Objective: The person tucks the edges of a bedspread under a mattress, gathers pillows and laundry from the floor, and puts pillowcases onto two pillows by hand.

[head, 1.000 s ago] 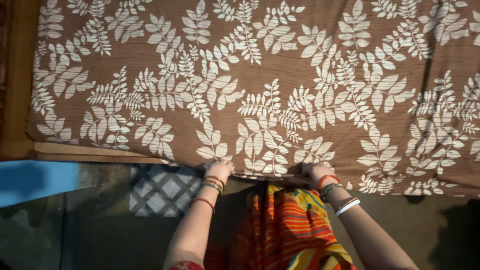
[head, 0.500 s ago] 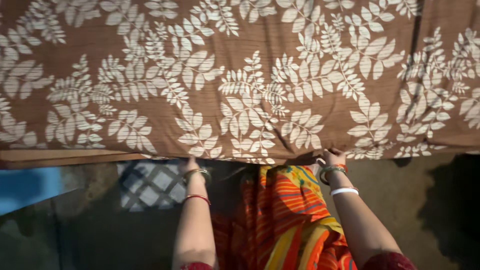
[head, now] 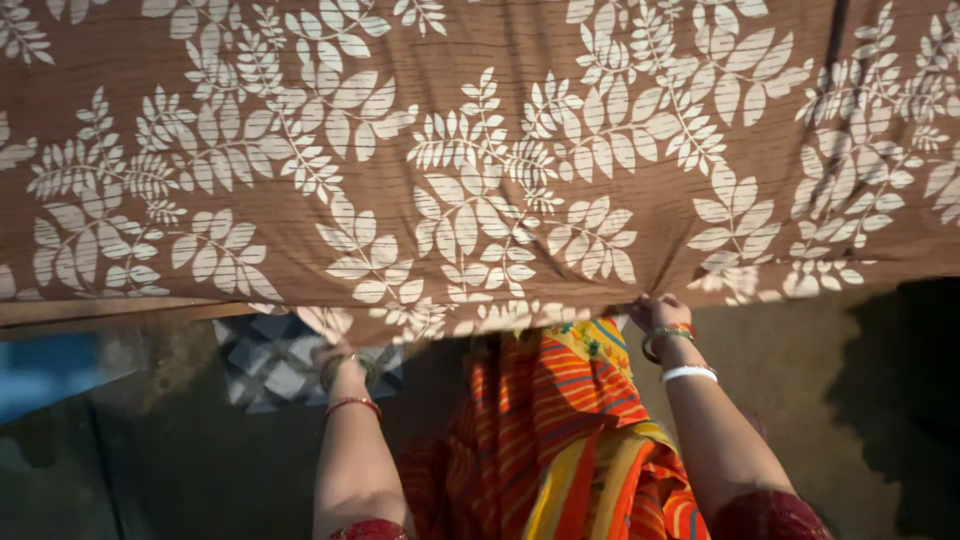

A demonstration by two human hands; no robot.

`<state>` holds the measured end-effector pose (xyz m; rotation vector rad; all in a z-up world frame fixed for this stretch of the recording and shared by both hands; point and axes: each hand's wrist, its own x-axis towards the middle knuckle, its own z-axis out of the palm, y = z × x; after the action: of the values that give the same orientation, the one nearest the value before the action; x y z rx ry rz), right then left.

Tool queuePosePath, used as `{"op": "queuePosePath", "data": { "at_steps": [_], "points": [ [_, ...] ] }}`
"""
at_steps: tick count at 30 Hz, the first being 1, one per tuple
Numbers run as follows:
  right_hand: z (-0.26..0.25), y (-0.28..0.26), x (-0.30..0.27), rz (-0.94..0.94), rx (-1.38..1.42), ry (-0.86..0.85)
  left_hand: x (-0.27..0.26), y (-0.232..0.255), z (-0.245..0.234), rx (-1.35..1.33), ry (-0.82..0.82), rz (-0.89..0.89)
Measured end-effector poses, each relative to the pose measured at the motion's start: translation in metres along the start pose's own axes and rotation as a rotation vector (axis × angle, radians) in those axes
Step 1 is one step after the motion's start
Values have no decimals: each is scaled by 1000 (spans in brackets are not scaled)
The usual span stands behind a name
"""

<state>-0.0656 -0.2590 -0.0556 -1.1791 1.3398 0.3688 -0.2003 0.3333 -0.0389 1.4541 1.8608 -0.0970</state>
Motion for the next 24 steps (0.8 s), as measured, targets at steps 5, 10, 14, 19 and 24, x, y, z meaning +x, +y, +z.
{"op": "queuePosePath", "data": {
  "at_steps": [5, 10, 14, 19, 24],
  "points": [
    [10, 4, -3, -41, -76, 31, 2, 1, -20, 148, 276, 11],
    [40, -2, -11, -13, 377, -509, -6, 17, 49, -535, -330, 248],
    [78, -8, -21, 90, 447, -408, -46, 23, 123, -700, -680, -264],
    [116, -14, -10, 150, 472, -283, -82, 75, 154, -666, -424, -302],
    [149, -25, -7, 167, 525, -140, -103, 102, 148, -863, -310, -603]
  ]
}}
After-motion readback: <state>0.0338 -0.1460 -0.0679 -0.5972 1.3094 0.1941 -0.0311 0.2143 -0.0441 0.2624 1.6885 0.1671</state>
